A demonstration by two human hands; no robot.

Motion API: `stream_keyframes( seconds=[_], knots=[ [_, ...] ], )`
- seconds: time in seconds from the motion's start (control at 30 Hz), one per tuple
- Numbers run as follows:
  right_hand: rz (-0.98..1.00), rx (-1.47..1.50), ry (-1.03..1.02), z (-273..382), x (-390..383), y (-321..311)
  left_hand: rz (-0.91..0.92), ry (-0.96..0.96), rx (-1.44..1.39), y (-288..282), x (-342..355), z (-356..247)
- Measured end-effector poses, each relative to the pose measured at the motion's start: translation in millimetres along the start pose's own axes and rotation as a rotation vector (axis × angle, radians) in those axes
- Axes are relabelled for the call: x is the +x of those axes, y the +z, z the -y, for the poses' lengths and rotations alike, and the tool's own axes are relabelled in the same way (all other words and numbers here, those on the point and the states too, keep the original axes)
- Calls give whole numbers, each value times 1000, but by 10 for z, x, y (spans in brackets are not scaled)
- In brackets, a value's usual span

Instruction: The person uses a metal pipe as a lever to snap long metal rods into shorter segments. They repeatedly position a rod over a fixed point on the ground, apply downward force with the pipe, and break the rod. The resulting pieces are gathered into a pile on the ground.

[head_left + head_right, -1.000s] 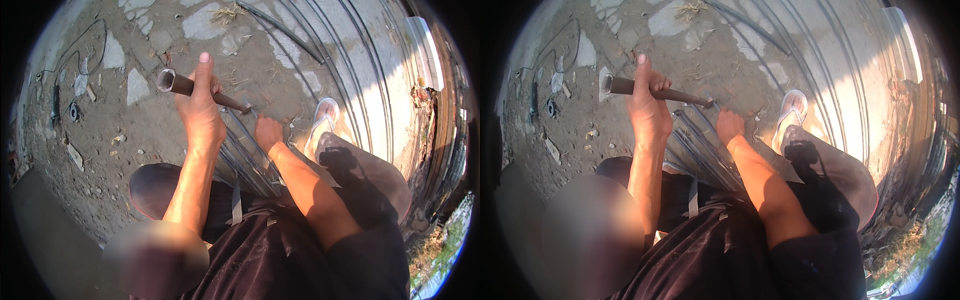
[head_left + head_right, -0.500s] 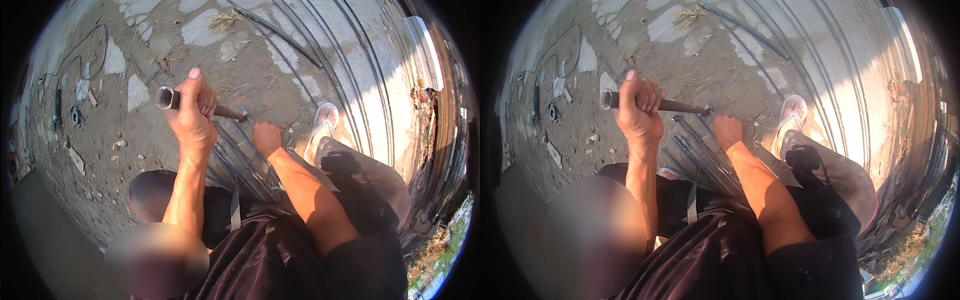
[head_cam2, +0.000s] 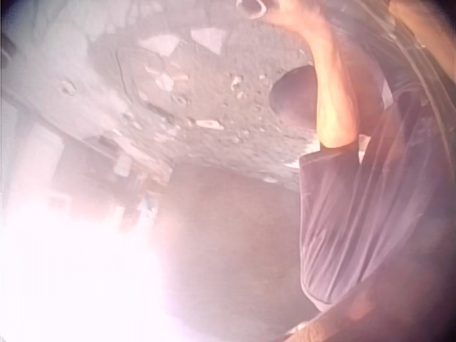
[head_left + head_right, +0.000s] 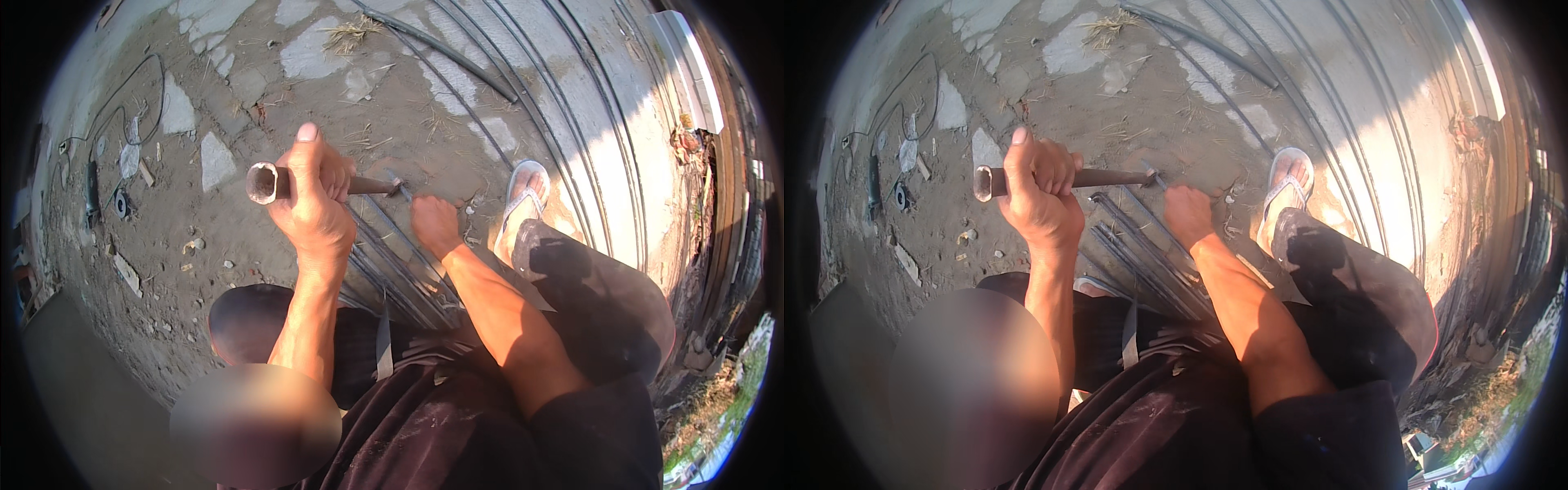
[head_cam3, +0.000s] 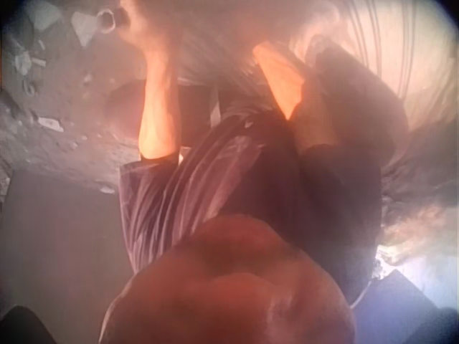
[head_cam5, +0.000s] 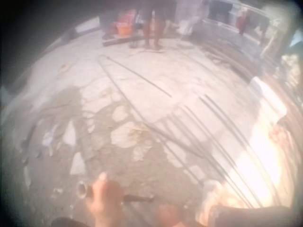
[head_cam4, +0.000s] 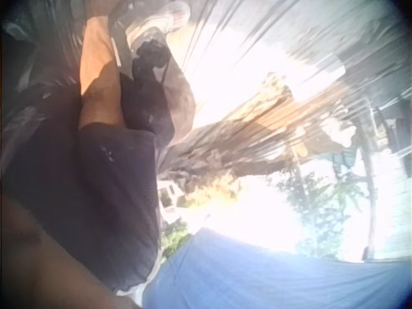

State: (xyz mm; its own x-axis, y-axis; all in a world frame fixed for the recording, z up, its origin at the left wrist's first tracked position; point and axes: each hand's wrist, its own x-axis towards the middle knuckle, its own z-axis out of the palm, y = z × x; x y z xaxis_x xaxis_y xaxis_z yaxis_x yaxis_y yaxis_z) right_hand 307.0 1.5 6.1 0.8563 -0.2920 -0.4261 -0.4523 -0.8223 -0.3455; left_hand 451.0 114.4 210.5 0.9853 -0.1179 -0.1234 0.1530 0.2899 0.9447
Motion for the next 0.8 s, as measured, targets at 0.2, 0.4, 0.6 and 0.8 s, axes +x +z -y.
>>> stream_keyframes(
  seconds=[0.2, 0.4, 0.6, 0.8],
  knots=[
    [19, 9, 5, -89, 46, 71, 28, 54, 35, 96, -101, 36],
    [-98, 66, -45, -136, -13, 146, 15, 39, 18, 59, -114, 42],
    [-7, 59, -29, -147, 30, 37, 130, 45, 41, 64, -120, 65],
    [65, 72, -19, -101, 27, -93, 38, 6, 18, 76, -55, 25]
  ],
)
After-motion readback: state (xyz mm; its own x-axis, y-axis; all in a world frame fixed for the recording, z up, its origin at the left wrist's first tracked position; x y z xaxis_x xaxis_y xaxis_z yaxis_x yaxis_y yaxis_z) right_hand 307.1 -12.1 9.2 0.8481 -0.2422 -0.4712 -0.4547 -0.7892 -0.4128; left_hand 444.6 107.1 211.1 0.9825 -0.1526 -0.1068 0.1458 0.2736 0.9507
